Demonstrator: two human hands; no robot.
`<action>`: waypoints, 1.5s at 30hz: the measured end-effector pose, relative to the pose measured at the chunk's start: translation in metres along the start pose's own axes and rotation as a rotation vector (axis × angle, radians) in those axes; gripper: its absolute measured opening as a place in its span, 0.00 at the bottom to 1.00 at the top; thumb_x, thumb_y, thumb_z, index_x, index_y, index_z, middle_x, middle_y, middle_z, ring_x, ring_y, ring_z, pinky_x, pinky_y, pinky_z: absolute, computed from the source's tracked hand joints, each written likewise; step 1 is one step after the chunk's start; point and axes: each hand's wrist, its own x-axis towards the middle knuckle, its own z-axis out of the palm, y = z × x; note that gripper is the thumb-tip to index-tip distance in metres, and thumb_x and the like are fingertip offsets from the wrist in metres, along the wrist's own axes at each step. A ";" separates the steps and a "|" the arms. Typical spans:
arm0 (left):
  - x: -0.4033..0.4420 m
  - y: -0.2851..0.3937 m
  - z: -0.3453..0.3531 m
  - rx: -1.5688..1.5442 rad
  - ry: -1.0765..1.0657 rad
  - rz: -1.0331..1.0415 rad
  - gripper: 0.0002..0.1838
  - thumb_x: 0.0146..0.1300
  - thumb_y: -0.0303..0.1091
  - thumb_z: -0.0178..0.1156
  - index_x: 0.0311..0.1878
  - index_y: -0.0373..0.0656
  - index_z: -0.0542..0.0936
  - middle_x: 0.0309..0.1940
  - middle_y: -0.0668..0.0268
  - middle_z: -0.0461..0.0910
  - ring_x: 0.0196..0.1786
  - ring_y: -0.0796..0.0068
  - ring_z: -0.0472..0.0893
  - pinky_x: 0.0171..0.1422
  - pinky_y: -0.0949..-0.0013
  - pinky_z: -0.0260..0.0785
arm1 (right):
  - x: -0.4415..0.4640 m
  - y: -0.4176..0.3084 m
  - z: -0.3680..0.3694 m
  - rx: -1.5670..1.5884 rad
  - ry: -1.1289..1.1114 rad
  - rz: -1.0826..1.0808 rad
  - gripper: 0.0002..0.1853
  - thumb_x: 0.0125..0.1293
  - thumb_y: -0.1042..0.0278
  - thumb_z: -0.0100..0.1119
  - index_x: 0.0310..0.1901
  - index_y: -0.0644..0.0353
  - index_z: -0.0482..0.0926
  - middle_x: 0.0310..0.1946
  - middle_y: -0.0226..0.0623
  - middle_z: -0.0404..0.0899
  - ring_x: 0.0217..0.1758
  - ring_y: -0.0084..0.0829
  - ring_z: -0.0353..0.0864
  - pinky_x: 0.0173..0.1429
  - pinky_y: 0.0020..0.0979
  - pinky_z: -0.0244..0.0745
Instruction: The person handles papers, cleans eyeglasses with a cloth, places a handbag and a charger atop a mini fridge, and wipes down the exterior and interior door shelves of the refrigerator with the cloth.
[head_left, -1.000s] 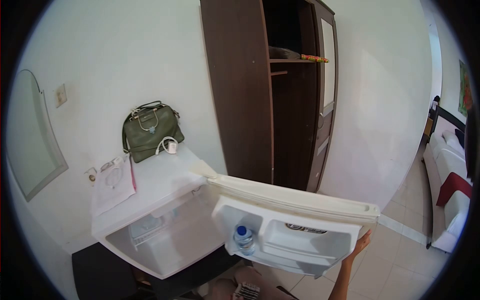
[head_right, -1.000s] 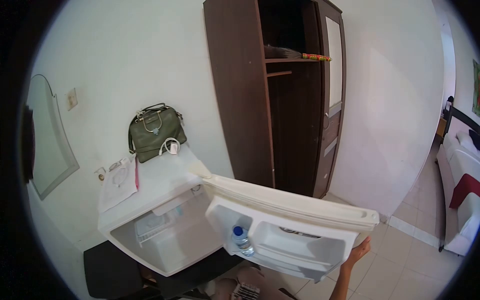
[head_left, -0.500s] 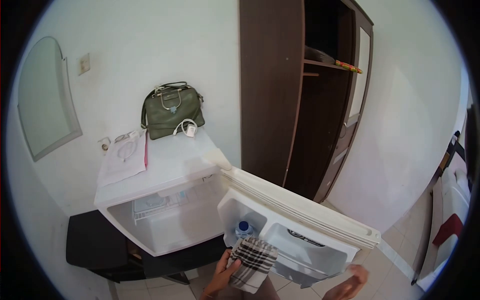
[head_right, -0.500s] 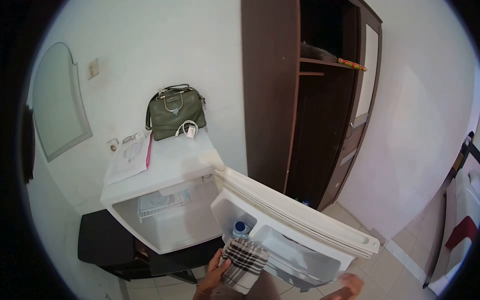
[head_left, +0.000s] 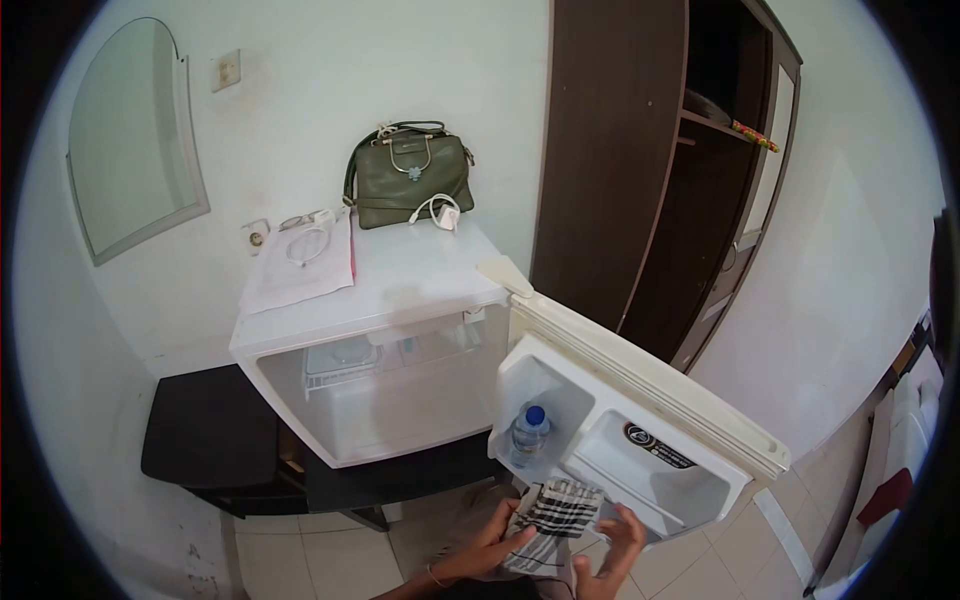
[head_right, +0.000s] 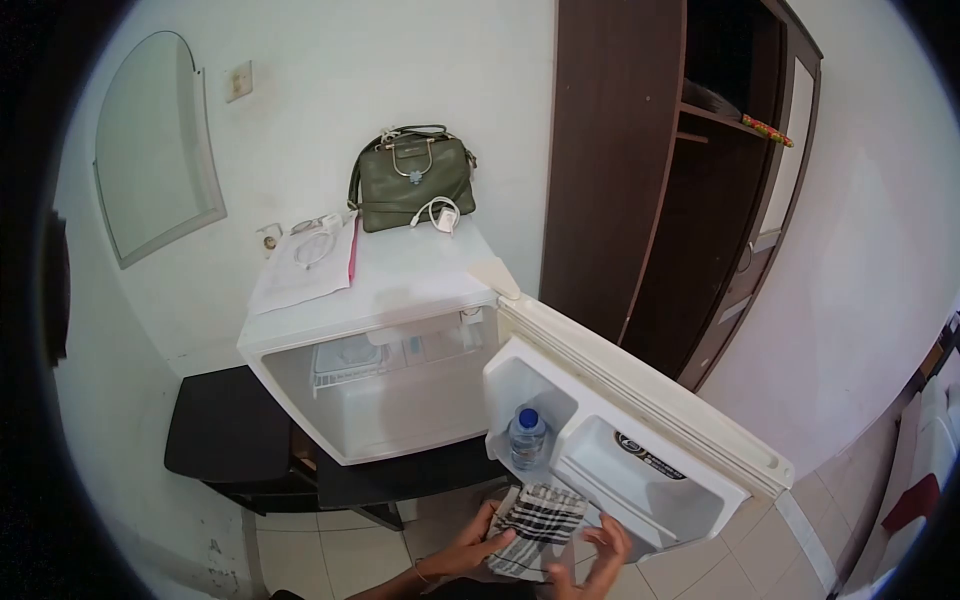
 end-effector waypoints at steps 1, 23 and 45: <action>-0.004 -0.002 0.000 0.037 -0.024 0.000 0.20 0.78 0.36 0.56 0.64 0.41 0.61 0.54 0.66 0.67 0.58 0.81 0.67 0.63 0.75 0.61 | -0.001 -0.007 0.004 0.003 -0.004 0.001 0.37 0.68 0.56 0.67 0.72 0.65 0.63 0.64 0.51 0.70 0.64 0.42 0.72 0.70 0.45 0.65; 0.000 0.030 -0.006 0.785 0.555 0.671 0.21 0.67 0.30 0.65 0.60 0.39 0.70 0.62 0.50 0.73 0.65 0.56 0.74 0.71 0.59 0.64 | 0.014 0.024 0.024 0.553 0.010 0.361 0.22 0.75 0.68 0.57 0.65 0.70 0.68 0.60 0.51 0.75 0.61 0.41 0.79 0.66 0.39 0.74; 0.159 0.136 -0.037 1.148 0.741 1.374 0.16 0.74 0.35 0.57 0.61 0.44 0.81 0.72 0.44 0.68 0.76 0.39 0.64 0.79 0.41 0.53 | 0.040 -0.031 -0.017 0.658 -0.022 -0.003 0.21 0.73 0.77 0.58 0.65 0.69 0.68 0.57 0.52 0.77 0.55 0.39 0.83 0.57 0.42 0.83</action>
